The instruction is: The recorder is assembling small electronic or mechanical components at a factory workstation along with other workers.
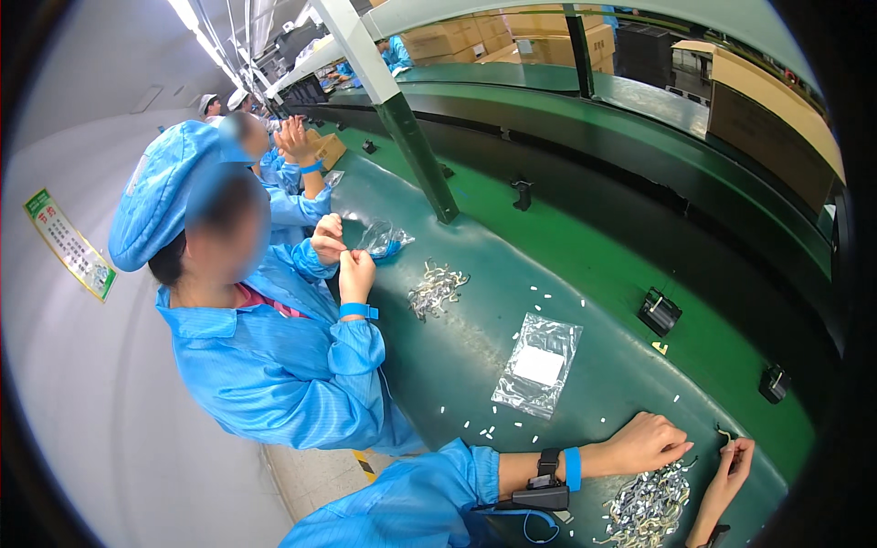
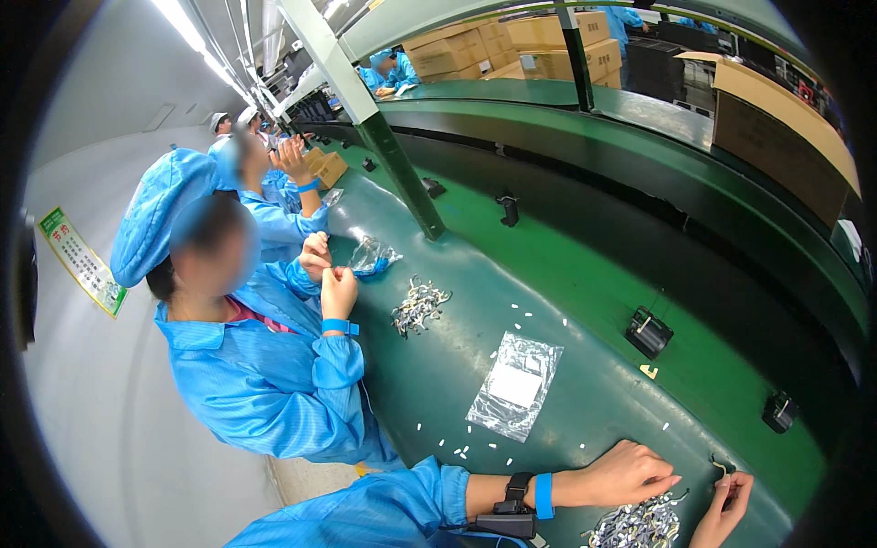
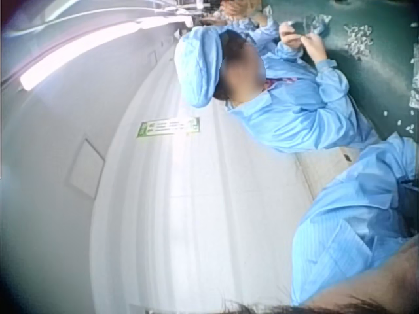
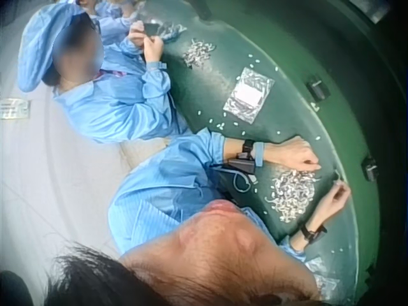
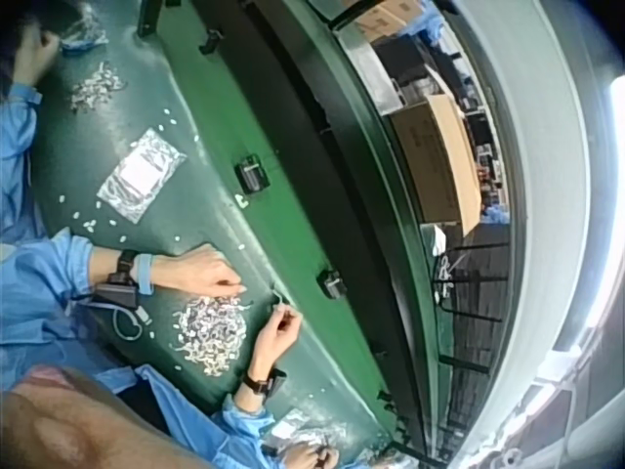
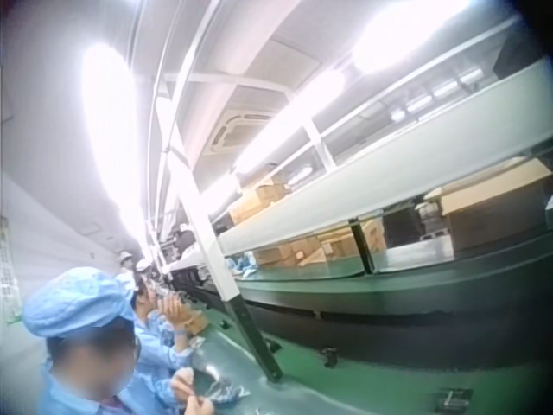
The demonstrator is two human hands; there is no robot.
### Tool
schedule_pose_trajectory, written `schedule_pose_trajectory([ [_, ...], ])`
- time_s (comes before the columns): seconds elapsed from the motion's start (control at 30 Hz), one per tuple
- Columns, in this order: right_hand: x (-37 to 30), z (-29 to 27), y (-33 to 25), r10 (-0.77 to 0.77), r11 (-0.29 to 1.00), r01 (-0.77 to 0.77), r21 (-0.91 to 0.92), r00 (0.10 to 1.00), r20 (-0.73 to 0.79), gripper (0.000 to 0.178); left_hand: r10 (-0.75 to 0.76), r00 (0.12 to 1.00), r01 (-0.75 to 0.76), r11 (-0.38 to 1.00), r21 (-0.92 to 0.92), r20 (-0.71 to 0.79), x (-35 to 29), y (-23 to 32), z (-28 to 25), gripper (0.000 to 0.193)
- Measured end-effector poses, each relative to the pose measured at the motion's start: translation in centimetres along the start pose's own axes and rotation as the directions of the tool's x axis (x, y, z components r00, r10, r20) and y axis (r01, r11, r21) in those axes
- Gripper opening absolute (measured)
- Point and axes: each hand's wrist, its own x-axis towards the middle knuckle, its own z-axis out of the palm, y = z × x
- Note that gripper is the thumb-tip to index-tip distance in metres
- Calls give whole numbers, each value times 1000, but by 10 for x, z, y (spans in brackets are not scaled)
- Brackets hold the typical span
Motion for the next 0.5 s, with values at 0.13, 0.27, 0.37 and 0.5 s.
schedule_pose_trajectory([
  [0.13, -2, 2, -2, 0, 1000, 0, 14, 1000, 6, 13, 20, 999, -20, 1000, 3, -24, -4, -2, 1, 42],
  [0.27, -2, 11, -2, 21, 1000, -21, 20, 1000, 19, 13, -5, 1000, 5, 1000, -1, -21, -8, -5, -8, 42],
  [0.37, -1, 22, -6, 3, 1000, -3, 18, 1000, 15, 12, -27, 1000, 27, 1000, 14, -7, -10, -8, -17, 41],
  [0.5, -7, -2, -1, 27, 1000, -27, 0, 997, -73, 11, -3, 999, 3, 1000, 2, 42, 9, -1, -5, 31],
])
